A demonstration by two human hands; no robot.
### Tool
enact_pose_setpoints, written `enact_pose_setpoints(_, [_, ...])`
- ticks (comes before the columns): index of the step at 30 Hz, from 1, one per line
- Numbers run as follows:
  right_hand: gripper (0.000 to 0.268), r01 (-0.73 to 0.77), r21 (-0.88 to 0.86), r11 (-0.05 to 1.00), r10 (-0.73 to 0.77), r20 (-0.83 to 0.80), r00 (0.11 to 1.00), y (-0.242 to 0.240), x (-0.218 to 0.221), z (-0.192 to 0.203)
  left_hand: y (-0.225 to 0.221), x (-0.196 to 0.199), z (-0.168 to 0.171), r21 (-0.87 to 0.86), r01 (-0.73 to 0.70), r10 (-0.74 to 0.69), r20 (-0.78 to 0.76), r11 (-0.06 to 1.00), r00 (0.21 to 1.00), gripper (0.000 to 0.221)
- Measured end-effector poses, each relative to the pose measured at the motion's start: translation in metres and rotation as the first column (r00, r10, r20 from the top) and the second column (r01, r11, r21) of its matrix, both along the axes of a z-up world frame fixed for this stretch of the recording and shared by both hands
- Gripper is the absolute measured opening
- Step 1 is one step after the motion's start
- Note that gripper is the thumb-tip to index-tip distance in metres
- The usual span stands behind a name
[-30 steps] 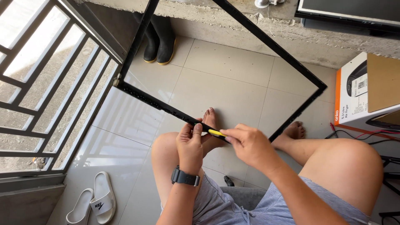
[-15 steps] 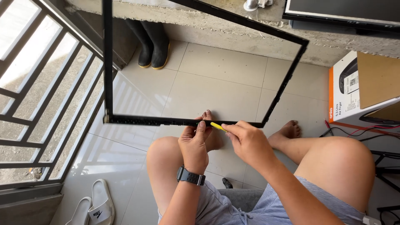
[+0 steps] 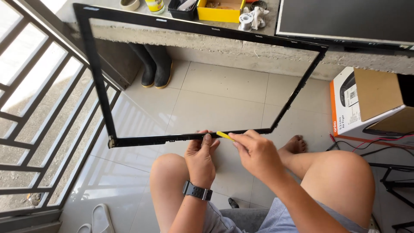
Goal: Scraping adhesive residue or plastic burrs from a monitor frame using small hand tools
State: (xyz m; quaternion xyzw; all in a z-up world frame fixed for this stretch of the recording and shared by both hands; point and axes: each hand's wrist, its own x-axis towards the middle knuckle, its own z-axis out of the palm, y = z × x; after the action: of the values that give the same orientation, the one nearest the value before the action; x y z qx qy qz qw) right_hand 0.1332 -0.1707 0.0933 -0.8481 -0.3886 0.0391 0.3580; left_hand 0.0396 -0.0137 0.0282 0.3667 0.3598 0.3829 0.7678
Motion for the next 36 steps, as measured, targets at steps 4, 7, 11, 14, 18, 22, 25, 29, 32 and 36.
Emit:
enact_pose_setpoints(4, [0.019, -0.039, -0.055, 0.998, 0.039, 0.002, 0.999, -0.001, 0.013, 0.0, 0.007, 0.005, -0.014, 0.019, -0.028, 0.028, -0.005, 0.999, 1.0, 0.017])
enact_pose_setpoints(7, [0.019, -0.017, -0.152, 0.988, 0.016, -0.008, 1.0, -0.004, 0.013, 0.021, 0.012, 0.003, -0.016, 0.001, -0.02, 0.02, -0.02, 1.0, 1.0, 0.018])
enact_pose_setpoints(11, [0.025, 0.004, -0.012, 1.0, -0.002, 0.104, 0.995, 0.008, 0.004, 0.004, 0.009, 0.001, -0.004, -0.085, 0.069, -0.063, 0.076, 0.994, 0.995, 0.025])
enact_pose_setpoints(14, [0.024, -0.005, -0.067, 0.998, 0.009, 0.059, 0.998, 0.008, 0.005, 0.014, 0.007, 0.002, 0.004, -0.101, 0.039, -0.029, 0.097, 0.994, 0.995, 0.025])
enact_pose_setpoints(18, [0.025, -0.015, -0.036, 0.999, 0.019, 0.118, 0.993, 0.015, 0.009, 0.003, 0.005, 0.004, 0.004, -0.106, 0.04, -0.026, 0.123, 0.994, 0.992, 0.026])
enact_pose_setpoints(22, [0.02, -0.005, -0.136, 0.991, 0.024, 0.143, 0.989, 0.013, 0.016, -0.005, 0.001, 0.001, -0.001, -0.135, 0.032, -0.03, 0.022, 0.99, 0.999, 0.03])
enact_pose_setpoints(25, [0.023, -0.057, -0.023, 0.998, 0.059, 0.115, 0.992, 0.015, 0.016, -0.006, 0.0, 0.001, 0.001, -0.124, 0.043, -0.035, 0.06, 0.991, 0.998, 0.029])
enact_pose_setpoints(29, [0.022, -0.046, -0.085, 0.995, 0.059, 0.152, 0.987, 0.02, 0.019, -0.002, 0.003, 0.001, -0.002, -0.19, 0.018, -0.007, 0.056, 0.982, 0.998, 0.03])
enact_pose_setpoints(32, [0.026, -0.068, -0.021, 0.997, 0.07, 0.178, 0.981, 0.019, 0.026, -0.01, 0.005, -0.001, -0.003, -0.196, 0.022, -0.009, 0.064, 0.98, 0.998, 0.03])
enact_pose_setpoints(36, [0.027, -0.105, -0.073, 0.992, 0.12, 0.233, 0.965, 0.019, 0.032, 0.002, 0.001, -0.001, -0.003, -0.16, 0.061, -0.05, 0.074, 0.985, 0.996, 0.03])
